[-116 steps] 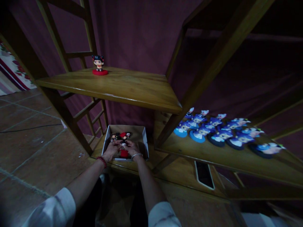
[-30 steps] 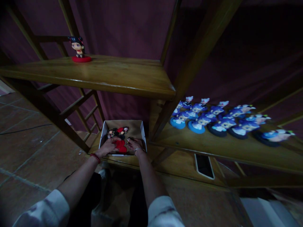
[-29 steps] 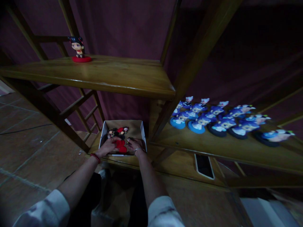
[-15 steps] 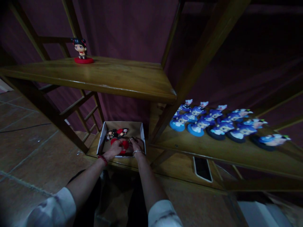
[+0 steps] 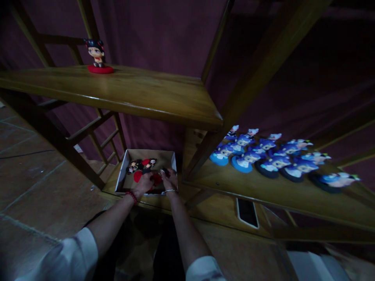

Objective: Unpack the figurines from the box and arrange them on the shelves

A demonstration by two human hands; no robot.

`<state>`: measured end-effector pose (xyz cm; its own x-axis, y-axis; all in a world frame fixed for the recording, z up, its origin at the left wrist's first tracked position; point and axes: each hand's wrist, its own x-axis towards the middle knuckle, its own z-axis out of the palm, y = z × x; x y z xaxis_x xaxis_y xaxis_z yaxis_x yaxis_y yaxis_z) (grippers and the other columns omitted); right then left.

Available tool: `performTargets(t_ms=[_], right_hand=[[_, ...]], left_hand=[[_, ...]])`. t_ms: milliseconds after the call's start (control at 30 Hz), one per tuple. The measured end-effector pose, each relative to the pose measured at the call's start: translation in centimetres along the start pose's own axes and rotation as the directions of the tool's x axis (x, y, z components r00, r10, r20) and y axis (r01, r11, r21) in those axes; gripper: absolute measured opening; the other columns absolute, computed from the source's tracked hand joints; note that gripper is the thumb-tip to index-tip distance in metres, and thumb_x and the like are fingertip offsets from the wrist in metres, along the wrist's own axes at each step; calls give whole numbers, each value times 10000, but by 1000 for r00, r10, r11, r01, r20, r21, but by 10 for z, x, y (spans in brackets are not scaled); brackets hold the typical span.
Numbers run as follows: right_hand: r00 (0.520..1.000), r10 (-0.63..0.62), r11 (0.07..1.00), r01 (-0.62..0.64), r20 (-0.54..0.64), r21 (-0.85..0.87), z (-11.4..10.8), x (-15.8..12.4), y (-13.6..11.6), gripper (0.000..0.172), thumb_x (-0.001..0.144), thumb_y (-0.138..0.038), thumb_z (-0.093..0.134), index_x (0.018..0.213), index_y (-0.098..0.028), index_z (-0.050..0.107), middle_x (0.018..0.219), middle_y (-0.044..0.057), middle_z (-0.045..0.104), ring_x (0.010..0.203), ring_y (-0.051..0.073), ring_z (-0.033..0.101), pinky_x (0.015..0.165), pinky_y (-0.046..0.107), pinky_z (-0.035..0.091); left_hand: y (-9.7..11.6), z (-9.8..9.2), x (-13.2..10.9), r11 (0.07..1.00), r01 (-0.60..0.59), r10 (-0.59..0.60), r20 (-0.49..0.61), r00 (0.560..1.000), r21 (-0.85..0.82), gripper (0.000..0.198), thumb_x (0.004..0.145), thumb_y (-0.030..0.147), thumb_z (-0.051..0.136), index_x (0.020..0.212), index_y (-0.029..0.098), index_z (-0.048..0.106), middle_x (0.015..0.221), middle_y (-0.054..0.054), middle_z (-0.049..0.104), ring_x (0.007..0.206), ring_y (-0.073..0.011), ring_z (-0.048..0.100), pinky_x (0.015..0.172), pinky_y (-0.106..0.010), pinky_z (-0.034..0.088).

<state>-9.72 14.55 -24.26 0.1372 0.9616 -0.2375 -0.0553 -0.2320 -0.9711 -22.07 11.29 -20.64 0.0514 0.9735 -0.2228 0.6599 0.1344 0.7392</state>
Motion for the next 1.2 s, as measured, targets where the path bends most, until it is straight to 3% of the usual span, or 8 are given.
performTargets(t_ms=[100,267,433,600,733,867,1000,1200], right_hand=[[995,-95,994,93,-36,-52,1,-5,-7,361,540,-342,652,847,-178,558,739,-3,630,664,117,573,584,201,448],[989,-149,975,150,14,-163,-3,-10,-16,265,546,-302,650,780,-197,587,724,-18,628,671,118,569,619,209,441],[984,-150,957,170,101,-236,-6,-11,-19,210,565,-228,640,766,-195,591,735,-20,628,695,122,569,639,212,441],[989,-108,954,130,97,-271,-7,-8,-13,196,547,-206,651,737,-199,606,756,-12,634,734,145,572,648,227,445],[992,-73,948,100,100,-301,-7,-6,-11,208,549,-217,652,752,-205,612,775,-2,646,776,163,576,671,243,456],[985,-127,934,158,115,-322,-6,-8,-14,260,558,-238,640,815,-209,614,827,2,648,801,161,584,715,266,465],[967,-170,921,224,190,-319,-7,-8,-13,314,581,-251,608,893,-217,609,888,0,643,809,156,590,756,304,468],[966,-105,943,172,236,-284,-8,-3,-7,329,571,-240,602,898,-198,611,877,22,648,806,172,597,727,312,485]], left_hand=[[-1,-1,1,998,5,-5,-8,1000,69,477,715,37,389,1148,196,511,998,-61,630,823,-111,597,714,-172,431],[-3,-2,3,987,-19,22,-19,1000,159,415,738,47,374,1085,181,558,987,-78,637,860,-123,595,739,-188,433],[-1,-5,1,980,-62,69,-32,997,187,412,740,37,376,1076,181,568,1048,-60,619,944,-113,567,824,-185,406],[-1,-12,-7,974,-76,85,-33,996,213,364,768,97,385,1055,206,582,1017,-47,633,941,-122,572,812,-190,410],[-1,-18,-16,964,-92,97,-8,995,251,347,790,128,360,1034,202,596,972,-71,646,897,-147,592,772,-222,429],[-3,-21,-25,944,-93,83,46,995,317,348,787,142,372,1046,210,593,940,-78,655,874,-162,602,759,-249,437],[-5,-23,-35,919,-177,133,144,981,354,385,745,99,395,1049,234,590,942,-57,656,850,-159,605,747,-253,443],[-5,-19,-45,902,-318,262,213,941,291,384,744,84,365,1046,164,588,1002,-74,630,868,-162,586,778,-266,440]])
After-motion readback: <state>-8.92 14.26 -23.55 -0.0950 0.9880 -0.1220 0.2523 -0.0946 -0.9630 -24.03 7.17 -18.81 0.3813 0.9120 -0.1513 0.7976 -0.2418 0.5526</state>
